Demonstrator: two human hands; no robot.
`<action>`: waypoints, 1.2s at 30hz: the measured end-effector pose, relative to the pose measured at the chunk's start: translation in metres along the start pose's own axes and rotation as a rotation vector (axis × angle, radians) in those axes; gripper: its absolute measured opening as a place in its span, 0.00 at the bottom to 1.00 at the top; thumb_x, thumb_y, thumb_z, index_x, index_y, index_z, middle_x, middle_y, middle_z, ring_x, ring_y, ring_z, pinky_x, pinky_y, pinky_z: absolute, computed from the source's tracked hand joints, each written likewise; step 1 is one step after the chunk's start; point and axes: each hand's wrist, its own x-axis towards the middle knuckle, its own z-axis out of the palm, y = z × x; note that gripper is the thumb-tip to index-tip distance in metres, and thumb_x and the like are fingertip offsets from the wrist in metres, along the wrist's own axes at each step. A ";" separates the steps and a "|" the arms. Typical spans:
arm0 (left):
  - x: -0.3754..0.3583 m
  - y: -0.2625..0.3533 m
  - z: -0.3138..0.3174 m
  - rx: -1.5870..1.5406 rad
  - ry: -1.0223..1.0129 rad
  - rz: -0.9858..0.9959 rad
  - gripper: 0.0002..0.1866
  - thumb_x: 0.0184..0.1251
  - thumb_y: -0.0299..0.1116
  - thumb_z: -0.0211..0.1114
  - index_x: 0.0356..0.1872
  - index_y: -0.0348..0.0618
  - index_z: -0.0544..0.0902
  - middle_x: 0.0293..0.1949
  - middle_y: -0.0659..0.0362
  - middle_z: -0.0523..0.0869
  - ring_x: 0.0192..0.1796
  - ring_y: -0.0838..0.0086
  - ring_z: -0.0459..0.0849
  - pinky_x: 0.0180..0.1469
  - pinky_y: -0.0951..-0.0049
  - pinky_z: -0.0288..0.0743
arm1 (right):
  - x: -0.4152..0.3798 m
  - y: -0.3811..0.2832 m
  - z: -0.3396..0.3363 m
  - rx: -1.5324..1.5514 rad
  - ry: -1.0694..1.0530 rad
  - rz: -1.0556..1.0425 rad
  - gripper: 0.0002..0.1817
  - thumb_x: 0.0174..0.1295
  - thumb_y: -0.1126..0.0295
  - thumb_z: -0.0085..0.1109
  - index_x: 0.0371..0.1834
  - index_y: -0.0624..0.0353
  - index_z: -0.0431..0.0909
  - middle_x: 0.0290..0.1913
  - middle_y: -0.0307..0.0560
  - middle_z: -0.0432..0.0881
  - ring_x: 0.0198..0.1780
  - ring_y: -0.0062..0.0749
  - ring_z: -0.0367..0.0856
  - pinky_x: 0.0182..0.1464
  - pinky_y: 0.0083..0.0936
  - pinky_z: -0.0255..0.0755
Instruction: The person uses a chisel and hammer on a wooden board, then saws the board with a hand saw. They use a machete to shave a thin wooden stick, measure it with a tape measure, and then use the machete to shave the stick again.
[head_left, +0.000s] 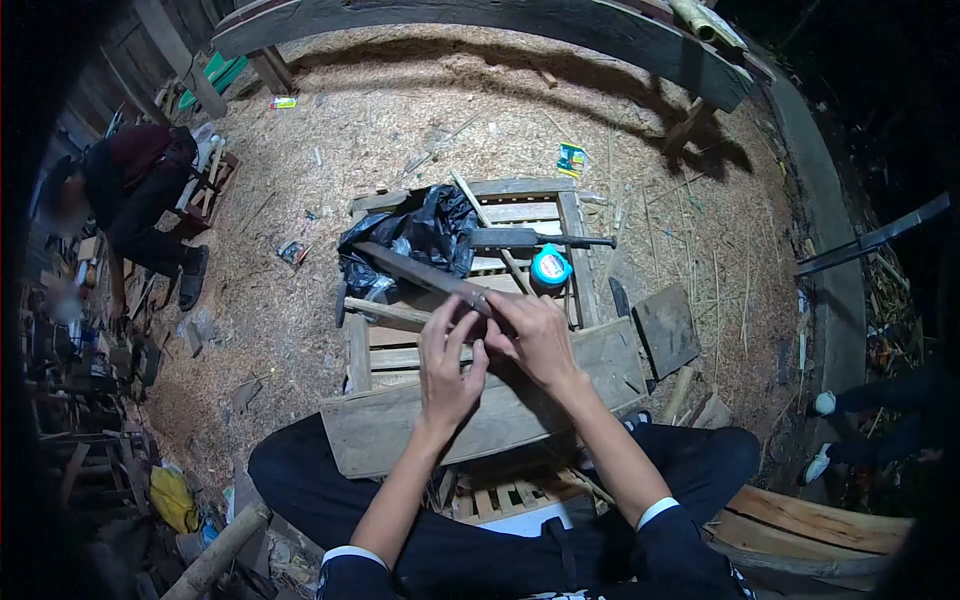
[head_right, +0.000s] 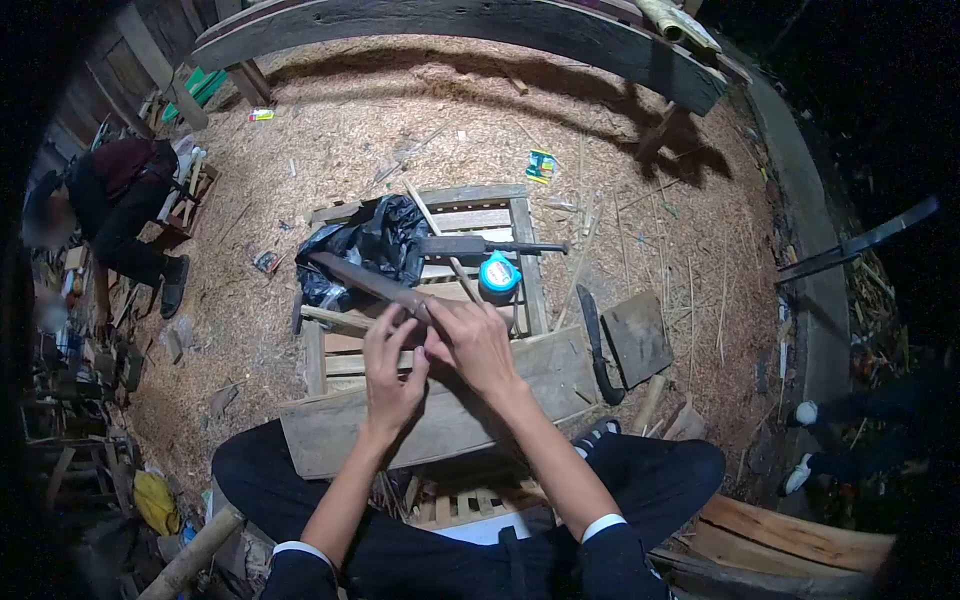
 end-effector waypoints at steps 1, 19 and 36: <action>-0.003 0.005 -0.002 0.050 0.075 0.043 0.27 0.65 0.26 0.71 0.67 0.40 0.80 0.74 0.42 0.75 0.75 0.44 0.74 0.77 0.48 0.66 | 0.000 -0.007 -0.009 -0.002 0.010 0.078 0.24 0.60 0.66 0.73 0.61 0.56 0.85 0.37 0.52 0.88 0.40 0.52 0.87 0.46 0.45 0.77; -0.026 0.071 0.066 0.149 -0.613 0.354 0.54 0.48 0.68 0.80 0.78 0.59 0.75 0.84 0.44 0.60 0.87 0.40 0.50 0.81 0.21 0.34 | -0.170 -0.041 -0.128 0.191 0.578 0.741 0.22 0.73 0.67 0.66 0.62 0.74 0.84 0.56 0.63 0.91 0.57 0.42 0.92 0.60 0.32 0.82; -0.011 0.078 0.104 0.185 -0.557 0.401 0.43 0.47 0.67 0.78 0.71 0.78 0.84 0.85 0.44 0.59 0.82 0.34 0.58 0.77 0.27 0.48 | -0.210 -0.068 -0.097 0.141 0.721 0.902 0.22 0.75 0.67 0.64 0.63 0.75 0.83 0.50 0.65 0.92 0.51 0.41 0.94 0.54 0.33 0.83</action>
